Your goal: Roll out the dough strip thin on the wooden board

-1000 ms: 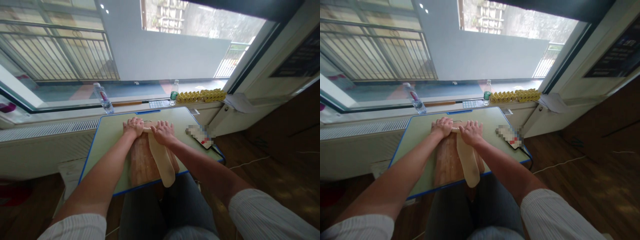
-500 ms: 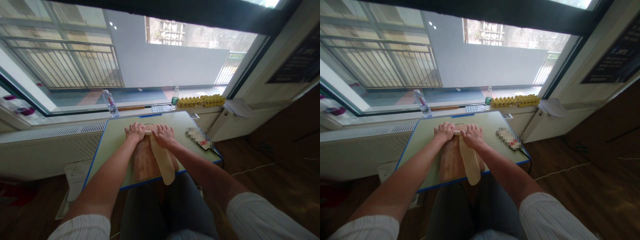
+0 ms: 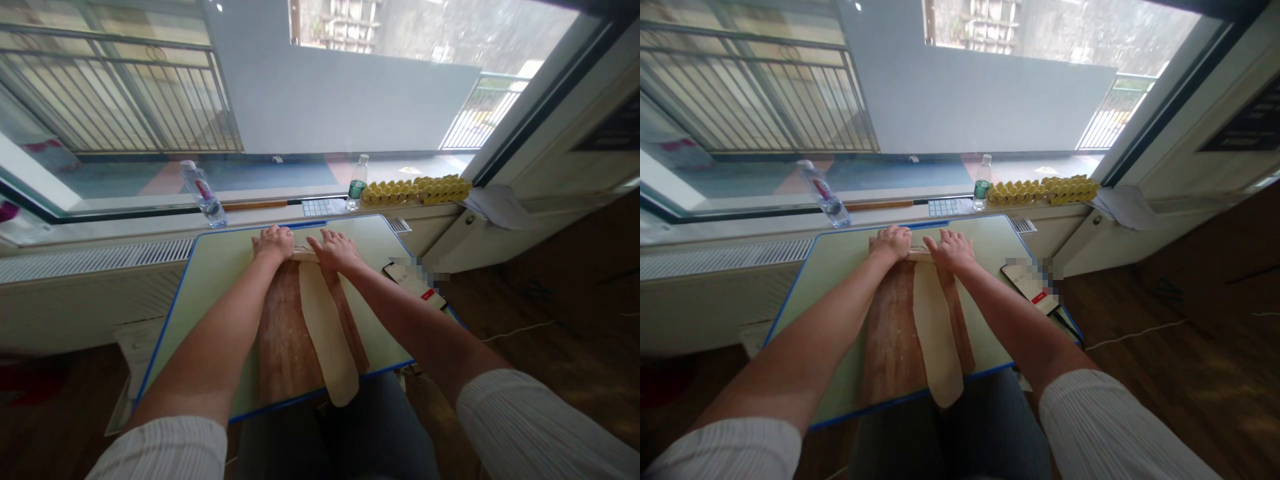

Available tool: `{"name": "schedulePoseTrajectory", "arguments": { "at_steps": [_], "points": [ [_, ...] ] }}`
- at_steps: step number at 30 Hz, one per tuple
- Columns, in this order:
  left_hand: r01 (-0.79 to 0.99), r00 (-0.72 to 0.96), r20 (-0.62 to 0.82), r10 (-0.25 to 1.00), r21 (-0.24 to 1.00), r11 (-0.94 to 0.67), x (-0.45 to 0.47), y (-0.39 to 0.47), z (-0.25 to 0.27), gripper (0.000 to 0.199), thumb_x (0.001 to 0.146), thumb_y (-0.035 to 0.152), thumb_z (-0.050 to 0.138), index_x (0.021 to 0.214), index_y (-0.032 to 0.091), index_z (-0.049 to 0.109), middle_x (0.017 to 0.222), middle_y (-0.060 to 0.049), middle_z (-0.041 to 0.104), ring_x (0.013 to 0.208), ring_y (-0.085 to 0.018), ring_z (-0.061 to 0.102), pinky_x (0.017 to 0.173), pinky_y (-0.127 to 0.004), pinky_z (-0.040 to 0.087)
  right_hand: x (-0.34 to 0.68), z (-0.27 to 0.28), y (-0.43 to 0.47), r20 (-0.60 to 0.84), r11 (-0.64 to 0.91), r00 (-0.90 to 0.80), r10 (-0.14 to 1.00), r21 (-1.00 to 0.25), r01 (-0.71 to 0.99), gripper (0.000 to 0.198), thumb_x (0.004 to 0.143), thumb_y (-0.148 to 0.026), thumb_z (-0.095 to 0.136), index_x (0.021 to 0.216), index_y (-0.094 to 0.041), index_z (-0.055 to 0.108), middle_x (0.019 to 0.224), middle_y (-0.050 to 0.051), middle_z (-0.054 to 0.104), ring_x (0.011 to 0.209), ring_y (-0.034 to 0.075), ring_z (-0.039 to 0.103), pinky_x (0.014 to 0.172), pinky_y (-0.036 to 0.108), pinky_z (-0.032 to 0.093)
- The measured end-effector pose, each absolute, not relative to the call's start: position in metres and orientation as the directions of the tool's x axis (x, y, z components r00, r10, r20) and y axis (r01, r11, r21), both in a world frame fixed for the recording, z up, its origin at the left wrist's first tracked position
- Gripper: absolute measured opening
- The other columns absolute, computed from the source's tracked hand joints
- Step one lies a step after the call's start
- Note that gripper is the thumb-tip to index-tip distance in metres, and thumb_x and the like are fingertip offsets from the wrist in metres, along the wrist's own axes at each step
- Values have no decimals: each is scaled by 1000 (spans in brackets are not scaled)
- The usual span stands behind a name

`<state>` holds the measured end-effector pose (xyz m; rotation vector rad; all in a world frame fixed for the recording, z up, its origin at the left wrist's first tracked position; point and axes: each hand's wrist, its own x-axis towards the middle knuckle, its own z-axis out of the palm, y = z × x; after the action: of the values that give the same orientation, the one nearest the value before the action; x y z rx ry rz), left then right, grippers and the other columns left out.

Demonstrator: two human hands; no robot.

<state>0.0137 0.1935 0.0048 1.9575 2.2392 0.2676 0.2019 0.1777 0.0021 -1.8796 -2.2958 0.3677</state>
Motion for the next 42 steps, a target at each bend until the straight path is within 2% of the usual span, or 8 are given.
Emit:
{"name": "schedulePoseTrajectory", "arguments": {
  "at_steps": [3, 8, 15, 22, 26, 31, 35, 42],
  "points": [
    [964, -140, 30, 990, 230, 130, 18, 202, 5, 61, 104, 44, 23, 134, 27, 74, 150, -15, 66, 138, -36, 58, 113, -56, 46, 204, 0, 193, -44, 148, -176, 983, -365, 919, 86, 104, -82, 21, 163, -25, 44, 169, 17, 46, 155, 36, 41, 123, 59, 34],
    [957, -188, 55, 981, 233, 171, 24, 204, 12, 68, 105, 48, 22, 118, 17, 81, 121, -23, 79, 118, -38, 72, 103, -52, 52, 207, -2, 196, -35, 173, -196, 980, -336, 926, 78, 108, -76, 20, 163, -26, 44, 168, 16, 48, 153, 35, 42, 122, 56, 35],
    [985, -90, 222, 971, 161, 55, 33, 187, 42, 68, 105, 54, 26, 113, 17, 82, 111, -21, 81, 111, -39, 75, 98, -51, 54, 224, 0, 167, 19, 305, -307, 952, -180, 935, 47, 113, -42, 41, 159, -39, 49, 164, 8, 53, 148, 31, 43, 119, 50, 36],
    [980, -118, 202, 972, 179, 82, 18, 135, 28, 72, 107, 58, 19, 107, 23, 82, 105, -17, 82, 106, -35, 76, 93, -44, 53, 246, 0, 103, 224, 420, -364, 904, -303, 856, 47, 115, -52, 38, 133, -25, 71, 152, 10, 63, 144, 26, 48, 120, 42, 35],
    [979, -120, 173, 978, 181, 89, 12, 105, 19, 70, 106, 60, 20, 102, 26, 82, 101, -15, 83, 102, -34, 76, 88, -41, 52, 240, 2, 62, 189, 442, -401, 896, -316, 839, 47, 115, -49, 32, 138, -28, 68, 154, 7, 63, 148, 25, 47, 121, 43, 35],
    [976, -162, 130, 978, 167, 140, 13, 82, 14, 66, 107, 54, 22, 109, 24, 81, 109, -16, 82, 103, -34, 76, 87, -42, 52, 220, 2, 49, 52, 237, -233, 971, -329, 914, 56, 114, -52, 29, 160, -30, 51, 169, 5, 50, 159, 31, 35, 128, 57, 28],
    [983, -144, 105, 984, 133, 130, 15, 72, 8, 58, 107, 47, 25, 115, 24, 77, 115, -15, 80, 110, -34, 73, 93, -44, 52, 214, -2, 54, 70, 202, -190, 979, -292, 935, 63, 113, -55, 25, 166, -28, 45, 173, 6, 44, 161, 36, 31, 129, 64, 25],
    [991, -58, 240, 969, 133, 26, 13, 86, -3, 47, 104, 40, 40, 142, 27, 65, 156, -11, 60, 143, -32, 50, 122, -52, 35, 212, -8, 73, 138, 198, -170, 976, -222, 955, 66, 112, -59, 28, 166, -26, 45, 171, 8, 46, 157, 39, 36, 127, 66, 27]
  ]
}}
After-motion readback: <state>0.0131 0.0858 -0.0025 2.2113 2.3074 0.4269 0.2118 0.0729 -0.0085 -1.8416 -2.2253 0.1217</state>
